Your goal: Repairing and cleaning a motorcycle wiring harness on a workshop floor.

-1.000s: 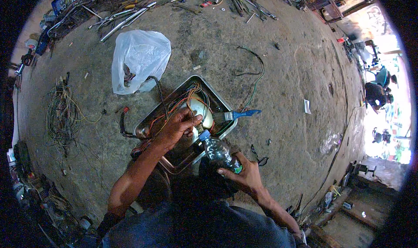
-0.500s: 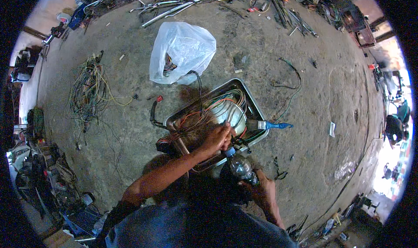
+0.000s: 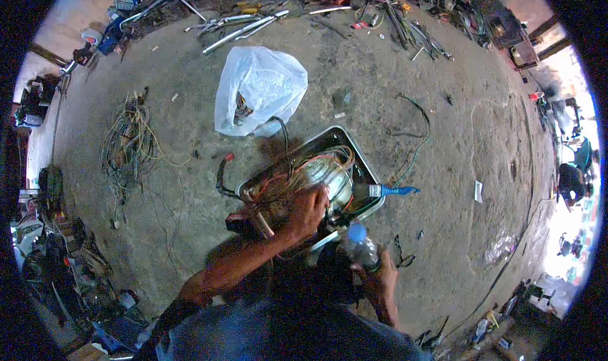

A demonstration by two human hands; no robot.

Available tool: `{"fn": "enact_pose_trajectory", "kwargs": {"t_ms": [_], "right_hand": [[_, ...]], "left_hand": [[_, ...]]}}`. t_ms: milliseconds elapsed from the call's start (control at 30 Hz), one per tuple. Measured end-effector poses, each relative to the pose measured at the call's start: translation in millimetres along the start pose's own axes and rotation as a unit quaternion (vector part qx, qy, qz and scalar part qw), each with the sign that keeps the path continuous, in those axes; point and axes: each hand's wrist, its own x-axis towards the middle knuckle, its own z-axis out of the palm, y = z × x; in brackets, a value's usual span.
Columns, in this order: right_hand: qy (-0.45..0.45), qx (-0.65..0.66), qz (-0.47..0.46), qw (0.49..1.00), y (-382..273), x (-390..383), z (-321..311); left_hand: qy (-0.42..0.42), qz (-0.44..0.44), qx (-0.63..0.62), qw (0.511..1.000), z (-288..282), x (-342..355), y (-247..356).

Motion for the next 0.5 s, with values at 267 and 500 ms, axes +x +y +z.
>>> {"fn": "enact_pose_trajectory", "kwargs": {"t_ms": [267,500], "right_hand": [[0.203,0.202,-0.002,0.958,41,13,-5],[0.348,0.195,-0.010,0.917,97,61,-57]], "left_hand": [[0.033,0.058,0.113,0.991,-4,-21,-20],[-0.003,-0.049,0.012,0.999,-84,-32,51]]}}
